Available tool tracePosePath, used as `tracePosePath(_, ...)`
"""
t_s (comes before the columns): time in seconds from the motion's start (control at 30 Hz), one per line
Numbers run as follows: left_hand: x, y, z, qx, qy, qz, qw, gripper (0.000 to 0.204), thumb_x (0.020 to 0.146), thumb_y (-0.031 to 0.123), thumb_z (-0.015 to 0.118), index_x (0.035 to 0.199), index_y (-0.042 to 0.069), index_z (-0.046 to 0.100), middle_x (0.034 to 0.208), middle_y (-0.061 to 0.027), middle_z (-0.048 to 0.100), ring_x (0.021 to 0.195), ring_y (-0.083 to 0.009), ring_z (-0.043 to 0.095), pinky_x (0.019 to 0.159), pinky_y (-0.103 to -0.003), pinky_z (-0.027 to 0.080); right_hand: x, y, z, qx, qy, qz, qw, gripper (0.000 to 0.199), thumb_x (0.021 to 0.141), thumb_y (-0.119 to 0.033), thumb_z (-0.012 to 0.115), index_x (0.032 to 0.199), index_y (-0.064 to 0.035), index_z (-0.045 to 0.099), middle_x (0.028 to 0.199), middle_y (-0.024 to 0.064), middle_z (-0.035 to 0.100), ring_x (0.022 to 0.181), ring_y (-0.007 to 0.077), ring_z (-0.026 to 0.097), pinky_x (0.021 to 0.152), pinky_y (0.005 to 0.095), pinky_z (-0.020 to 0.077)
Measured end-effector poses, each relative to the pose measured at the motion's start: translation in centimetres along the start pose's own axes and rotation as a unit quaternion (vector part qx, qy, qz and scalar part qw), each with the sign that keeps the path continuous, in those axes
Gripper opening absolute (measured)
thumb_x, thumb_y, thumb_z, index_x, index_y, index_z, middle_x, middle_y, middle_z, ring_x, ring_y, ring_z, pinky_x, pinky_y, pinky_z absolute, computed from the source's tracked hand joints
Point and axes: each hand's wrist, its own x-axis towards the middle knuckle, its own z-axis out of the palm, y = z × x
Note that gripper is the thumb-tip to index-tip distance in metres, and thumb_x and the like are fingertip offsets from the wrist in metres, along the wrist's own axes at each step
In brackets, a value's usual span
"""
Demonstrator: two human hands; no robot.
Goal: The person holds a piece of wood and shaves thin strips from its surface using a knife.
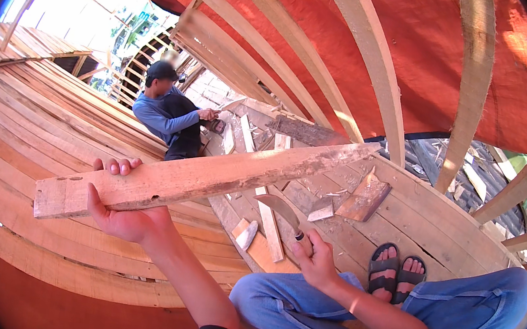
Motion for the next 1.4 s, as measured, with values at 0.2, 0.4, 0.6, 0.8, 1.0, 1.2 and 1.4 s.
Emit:
tracePosePath(0.2, -3.6, -0.3, -3.0, 0.007, 0.104, 0.002, 0.995, 0.029, 0.093, 0.031, 0.048, 0.106, 0.005, 0.05, 0.083, -0.0066, 0.047, 0.075, -0.0173, 0.049, 0.077, -0.037, 0.044, -0.7, -2.4, -0.4, 0.013, -0.058, 0.034, 0.998, 0.022, 0.095, -0.021, 0.058, 0.097, 0.0011, 0.054, 0.06, 0.0106, 0.05, 0.051, 0.0182, 0.048, 0.051, 0.0346, 0.04)
tracePosePath(0.4, -6.8, 0.0, -5.0, 0.032, 0.154, -0.003, 0.988, 0.026, 0.093, 0.03, 0.05, 0.105, 0.007, 0.05, 0.082, -0.0057, 0.046, 0.074, -0.0169, 0.048, 0.075, -0.035, 0.044, -2.0, -3.8, 0.7, 0.002, -0.149, 0.079, 0.986, 0.028, 0.097, -0.023, 0.054, 0.108, 0.0024, 0.048, 0.067, 0.0186, 0.056, 0.06, 0.0353, 0.06, 0.056, 0.0422, 0.0433)
tracePosePath(0.6, -7.7, -0.3, -5.6, 0.044, 0.157, -0.011, 0.987, 0.027, 0.092, 0.031, 0.05, 0.105, 0.007, 0.049, 0.082, -0.0053, 0.045, 0.075, -0.0169, 0.046, 0.076, -0.034, 0.044, -1.8, -3.2, 0.7, 0.009, -0.142, 0.101, 0.985, 0.026, 0.098, -0.023, 0.053, 0.103, 0.0021, 0.047, 0.071, 0.0205, 0.058, 0.068, 0.0411, 0.061, 0.059, 0.0464, 0.0447)
tracePosePath(0.8, -7.9, -0.3, -5.3, 0.047, 0.15, -0.006, 0.988, 0.028, 0.092, 0.031, 0.051, 0.105, 0.006, 0.049, 0.083, -0.0061, 0.045, 0.075, -0.0178, 0.047, 0.076, -0.034, 0.043, -1.7, -2.2, 1.4, -0.072, -0.128, 0.04, 0.988, 0.025, 0.098, -0.023, 0.052, 0.09, 0.0004, 0.046, 0.062, 0.0179, 0.053, 0.06, 0.0389, 0.057, 0.056, 0.0449, 0.0421)
tracePosePath(1.0, -7.4, -0.6, -6.4, 0.055, 0.133, 0.004, 0.99, 0.028, 0.091, 0.029, 0.05, 0.105, 0.005, 0.049, 0.083, -0.0069, 0.046, 0.075, -0.0186, 0.046, 0.075, -0.034, 0.043, 0.5, 1.8, -1.9, -0.133, -0.087, 0.169, 0.973, 0.029, 0.099, -0.027, 0.05, 0.091, 0.0011, 0.048, 0.069, 0.0233, 0.059, 0.07, 0.0458, 0.06, 0.063, 0.0512, 0.0458)
tracePosePath(1.2, -7.8, -0.5, -6.3, 0.033, 0.124, -0.008, 0.992, 0.026, 0.09, 0.026, 0.051, 0.104, 0.003, 0.049, 0.083, -0.0076, 0.045, 0.076, -0.0188, 0.046, 0.076, -0.034, 0.043, -0.2, -1.6, -0.5, -0.122, -0.147, 0.096, 0.977, 0.032, 0.099, -0.027, 0.051, 0.087, 0.0025, 0.051, 0.069, 0.0247, 0.06, 0.072, 0.0474, 0.06, 0.063, 0.0534, 0.0452)
tracePosePath(1.4, -7.9, -0.6, -5.3, 0.024, 0.095, 0.001, 0.995, 0.026, 0.089, 0.025, 0.051, 0.104, 0.003, 0.048, 0.084, -0.0078, 0.045, 0.077, -0.019, 0.046, 0.076, -0.035, 0.043, 1.7, 1.7, -3.4, -0.165, -0.088, 0.155, 0.97, 0.034, 0.099, -0.028, 0.05, 0.086, 0.003, 0.053, 0.07, 0.0257, 0.061, 0.072, 0.0471, 0.06, 0.063, 0.0524, 0.0464)
